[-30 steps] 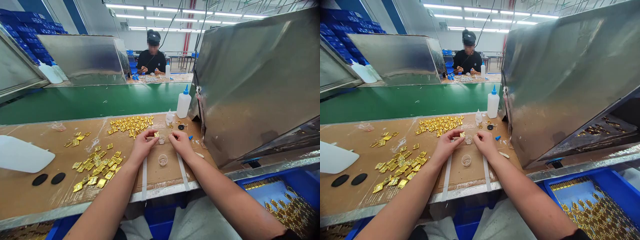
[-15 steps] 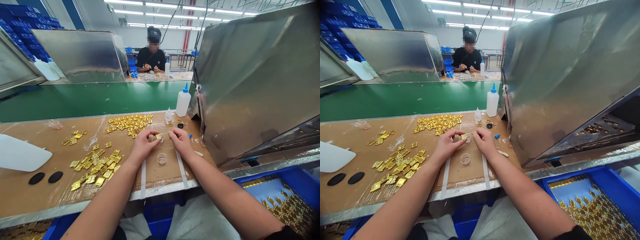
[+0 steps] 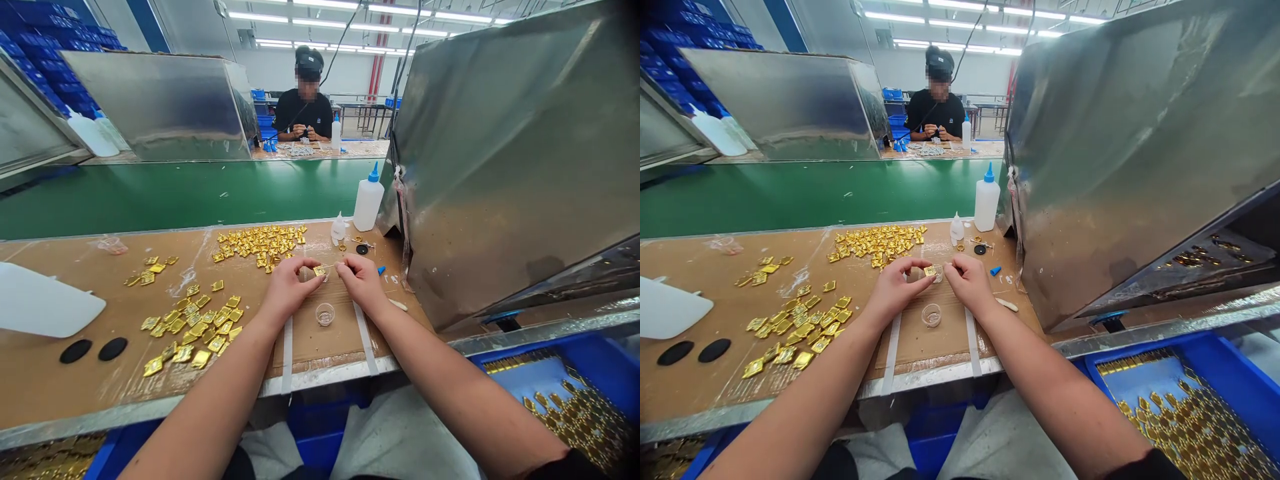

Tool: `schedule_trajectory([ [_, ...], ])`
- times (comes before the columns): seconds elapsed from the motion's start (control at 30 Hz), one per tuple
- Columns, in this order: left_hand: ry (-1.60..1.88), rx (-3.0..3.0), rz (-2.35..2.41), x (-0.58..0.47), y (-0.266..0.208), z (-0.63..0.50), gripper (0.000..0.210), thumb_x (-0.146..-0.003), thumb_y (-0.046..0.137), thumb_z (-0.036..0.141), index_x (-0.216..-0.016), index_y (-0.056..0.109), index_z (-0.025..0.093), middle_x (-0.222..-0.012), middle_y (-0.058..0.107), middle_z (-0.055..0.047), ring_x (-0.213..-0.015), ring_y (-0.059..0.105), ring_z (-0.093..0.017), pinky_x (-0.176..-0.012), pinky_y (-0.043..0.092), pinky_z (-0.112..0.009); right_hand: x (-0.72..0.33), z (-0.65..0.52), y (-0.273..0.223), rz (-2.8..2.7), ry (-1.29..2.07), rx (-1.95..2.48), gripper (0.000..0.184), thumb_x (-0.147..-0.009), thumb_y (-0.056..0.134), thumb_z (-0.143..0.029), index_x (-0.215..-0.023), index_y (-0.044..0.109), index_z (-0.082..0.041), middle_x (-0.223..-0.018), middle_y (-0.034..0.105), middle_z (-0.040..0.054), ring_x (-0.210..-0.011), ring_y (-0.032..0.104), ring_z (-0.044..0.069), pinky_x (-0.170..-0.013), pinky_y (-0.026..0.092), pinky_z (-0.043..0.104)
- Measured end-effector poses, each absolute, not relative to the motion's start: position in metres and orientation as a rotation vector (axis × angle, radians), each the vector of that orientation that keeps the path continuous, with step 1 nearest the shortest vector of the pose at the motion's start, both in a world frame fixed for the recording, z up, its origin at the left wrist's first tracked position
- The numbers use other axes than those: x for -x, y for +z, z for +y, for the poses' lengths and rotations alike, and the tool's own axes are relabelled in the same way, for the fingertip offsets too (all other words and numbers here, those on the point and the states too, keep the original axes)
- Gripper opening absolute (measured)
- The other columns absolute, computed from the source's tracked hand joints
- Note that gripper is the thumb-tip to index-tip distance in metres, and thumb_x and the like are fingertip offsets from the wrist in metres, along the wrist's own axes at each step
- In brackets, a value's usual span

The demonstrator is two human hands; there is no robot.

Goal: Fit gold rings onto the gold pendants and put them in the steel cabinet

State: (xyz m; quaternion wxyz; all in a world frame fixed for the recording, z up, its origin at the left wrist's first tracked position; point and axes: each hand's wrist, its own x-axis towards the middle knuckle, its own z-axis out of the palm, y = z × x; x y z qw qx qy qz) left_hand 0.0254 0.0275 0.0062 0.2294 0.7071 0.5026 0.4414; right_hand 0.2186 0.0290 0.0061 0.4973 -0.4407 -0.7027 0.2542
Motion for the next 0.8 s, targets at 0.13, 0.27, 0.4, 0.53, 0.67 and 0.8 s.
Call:
schedule_trajectory([
  [0.13, 1.205, -1.954, 1.392, -0.0254, 0.0069, 0.0272, 0.023, -0.077, 0.083, 0.031, -0.099, 0.078, 0.024, -0.094, 0.076, -0.004, -0.085, 0.064, -0.024, -0.084, 0.049, -0.037, -0.2184, 0.0293, 0.0056, -1.711, 0.61, 1.074, 0.037, -0.091, 0.052, -0.036, -0.06, 0.038, -0.022, -0.061, 0.037, -0.0032, -0.062, 0.038, 0.014, -0.061, 0.028, 0.03],
  [0.27, 1.217, -1.962, 1.391, -0.0255, 0.0068, 0.0268, 0.022, -0.077, 0.082, 0.031, -0.099, 0.078, 0.025, -0.094, 0.076, -0.003, -0.084, 0.064, -0.023, -0.084, 0.049, -0.037, -0.2181, 0.0285, 0.0063, -1.717, 0.601, 1.068, 0.037, -0.09, 0.053, -0.035, -0.059, 0.036, -0.022, -0.06, 0.035, -0.0033, -0.061, 0.037, 0.014, -0.06, 0.027, 0.03],
  [0.4, 1.225, -1.937, 1.405, -0.0248, 0.0062, 0.0276, 0.023, -0.077, 0.081, 0.032, -0.098, 0.078, 0.024, -0.095, 0.076, -0.003, -0.082, 0.062, -0.023, -0.079, 0.048, -0.035, -0.2196, 0.0279, 0.0083, -1.655, 0.573, 1.056, 0.037, -0.09, 0.053, -0.034, -0.06, 0.035, -0.022, -0.061, 0.035, -0.0035, -0.061, 0.037, 0.014, -0.06, 0.027, 0.029],
  [0.53, 1.222, -1.799, 1.429, -0.0234, 0.0064, 0.0289, 0.027, -0.078, 0.079, 0.036, -0.102, 0.078, 0.024, -0.099, 0.075, -0.003, -0.085, 0.061, -0.022, -0.081, 0.046, -0.034, -0.2212, 0.0318, 0.0062, -1.597, 0.491, 1.145, 0.035, -0.089, 0.051, -0.031, -0.06, 0.035, -0.022, -0.06, 0.035, -0.0038, -0.06, 0.037, 0.013, -0.06, 0.026, 0.029],
  [0.67, 1.179, -1.584, 1.389, -0.0245, 0.0064, 0.0302, 0.038, -0.076, 0.08, 0.041, -0.108, 0.076, 0.02, -0.093, 0.073, -0.004, -0.077, 0.06, -0.019, -0.076, 0.046, -0.032, -0.2197, 0.0359, 0.0007, -1.781, 0.491, 1.247, 0.032, -0.085, 0.053, -0.026, -0.058, 0.037, -0.021, -0.059, 0.038, -0.004, -0.059, 0.038, 0.013, -0.058, 0.023, 0.029],
  [0.8, 1.171, -1.437, 1.258, -0.0282, 0.0053, 0.0318, 0.043, -0.072, 0.084, 0.042, -0.106, 0.076, 0.018, -0.092, 0.073, -0.004, -0.082, 0.063, -0.019, -0.079, 0.048, -0.032, -0.2178, 0.036, 0.0, -1.872, 0.512, 1.317, 0.033, -0.088, 0.054, -0.027, -0.06, 0.039, -0.02, -0.06, 0.043, -0.0038, -0.06, 0.039, 0.013, -0.058, 0.022, 0.029],
])
